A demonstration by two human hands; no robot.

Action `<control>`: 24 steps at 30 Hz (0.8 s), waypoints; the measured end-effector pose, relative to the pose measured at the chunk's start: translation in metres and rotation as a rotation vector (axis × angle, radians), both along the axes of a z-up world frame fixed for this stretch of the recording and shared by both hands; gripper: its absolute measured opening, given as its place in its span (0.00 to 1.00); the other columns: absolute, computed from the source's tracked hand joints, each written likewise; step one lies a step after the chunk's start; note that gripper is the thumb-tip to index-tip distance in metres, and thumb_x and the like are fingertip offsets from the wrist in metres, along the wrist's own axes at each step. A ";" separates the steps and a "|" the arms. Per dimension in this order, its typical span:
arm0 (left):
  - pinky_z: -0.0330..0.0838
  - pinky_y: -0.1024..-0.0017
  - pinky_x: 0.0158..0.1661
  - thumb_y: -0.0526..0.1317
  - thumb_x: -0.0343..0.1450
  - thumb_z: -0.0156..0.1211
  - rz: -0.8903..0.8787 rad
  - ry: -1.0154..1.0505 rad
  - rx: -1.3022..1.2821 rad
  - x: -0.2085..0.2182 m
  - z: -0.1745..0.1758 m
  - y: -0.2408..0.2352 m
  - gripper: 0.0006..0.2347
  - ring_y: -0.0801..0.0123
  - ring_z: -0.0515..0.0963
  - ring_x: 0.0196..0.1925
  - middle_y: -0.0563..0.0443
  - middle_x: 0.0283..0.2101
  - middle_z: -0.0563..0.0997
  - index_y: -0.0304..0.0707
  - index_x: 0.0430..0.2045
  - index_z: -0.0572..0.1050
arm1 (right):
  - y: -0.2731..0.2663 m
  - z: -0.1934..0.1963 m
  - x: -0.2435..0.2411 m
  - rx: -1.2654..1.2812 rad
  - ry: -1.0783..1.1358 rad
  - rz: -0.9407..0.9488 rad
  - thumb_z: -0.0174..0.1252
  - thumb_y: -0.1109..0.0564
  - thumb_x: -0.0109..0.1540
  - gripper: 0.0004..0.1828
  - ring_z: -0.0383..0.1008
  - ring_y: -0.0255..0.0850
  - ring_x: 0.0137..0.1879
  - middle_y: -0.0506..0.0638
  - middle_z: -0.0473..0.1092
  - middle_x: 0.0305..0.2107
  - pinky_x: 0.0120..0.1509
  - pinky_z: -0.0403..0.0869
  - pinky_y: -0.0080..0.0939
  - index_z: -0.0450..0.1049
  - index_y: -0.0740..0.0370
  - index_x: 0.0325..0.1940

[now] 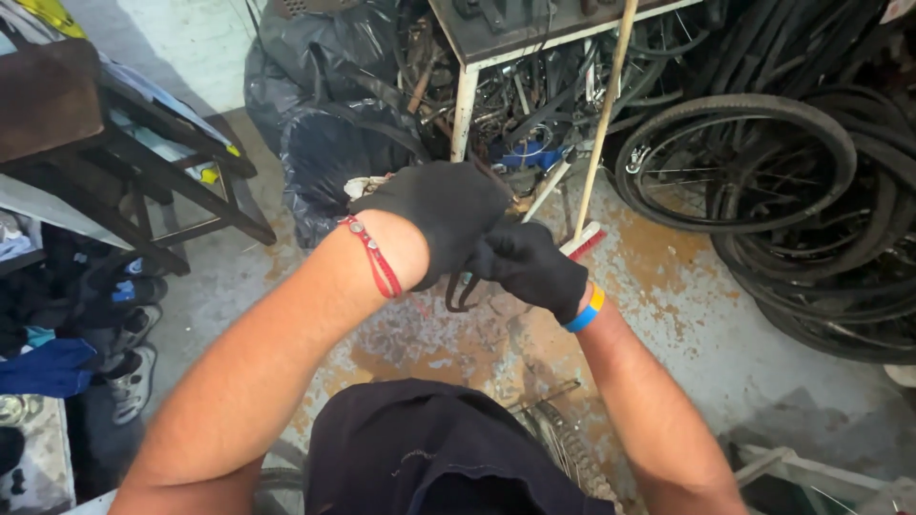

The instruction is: The person removes a rusty chain from a bicycle, inspects it, and places it into a trash bag. They then return to the bicycle to adjust the handlebars and inspect the rear derailleur and chain area.

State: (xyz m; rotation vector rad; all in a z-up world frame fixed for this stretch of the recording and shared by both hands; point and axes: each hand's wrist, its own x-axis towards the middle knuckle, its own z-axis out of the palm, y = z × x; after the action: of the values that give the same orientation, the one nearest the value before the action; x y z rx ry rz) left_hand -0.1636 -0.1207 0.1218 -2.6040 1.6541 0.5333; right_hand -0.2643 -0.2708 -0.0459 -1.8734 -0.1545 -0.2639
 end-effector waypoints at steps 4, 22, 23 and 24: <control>0.77 0.54 0.56 0.49 0.72 0.60 -0.047 0.088 0.006 0.011 -0.028 -0.001 0.10 0.55 0.83 0.57 0.54 0.42 0.87 0.51 0.39 0.84 | -0.010 -0.048 0.002 0.109 -0.030 -0.021 0.70 0.57 0.61 0.09 0.82 0.48 0.43 0.54 0.79 0.28 0.49 0.78 0.52 0.80 0.65 0.32; 0.79 0.69 0.42 0.51 0.73 0.65 0.000 0.155 -1.030 -0.009 -0.094 0.018 0.10 0.62 0.83 0.39 0.54 0.33 0.78 0.49 0.37 0.80 | 0.013 -0.011 -0.011 0.336 -0.280 0.033 0.52 0.58 0.72 0.10 0.78 0.47 0.50 0.55 0.75 0.38 0.56 0.74 0.45 0.72 0.70 0.43; 0.80 0.69 0.48 0.44 0.69 0.72 0.084 0.458 -1.148 -0.010 -0.097 0.018 0.14 0.62 0.82 0.48 0.51 0.41 0.77 0.45 0.47 0.78 | 0.010 -0.019 -0.009 0.311 -0.243 -0.041 0.52 0.56 0.72 0.13 0.76 0.46 0.50 0.57 0.75 0.39 0.55 0.74 0.47 0.70 0.71 0.49; 0.80 0.69 0.55 0.36 0.65 0.78 0.169 0.767 -1.247 -0.012 -0.101 0.019 0.24 0.63 0.81 0.56 0.49 0.49 0.76 0.42 0.56 0.77 | 0.009 -0.026 -0.008 0.287 -0.205 -0.115 0.52 0.53 0.72 0.17 0.75 0.45 0.50 0.59 0.74 0.40 0.54 0.75 0.48 0.68 0.72 0.55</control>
State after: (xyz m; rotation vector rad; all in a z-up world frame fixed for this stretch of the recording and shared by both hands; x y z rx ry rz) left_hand -0.1757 -0.1015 0.0207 -3.7065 2.6299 0.7233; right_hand -0.2719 -0.2622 -0.0719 -1.5704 -0.1402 -0.5302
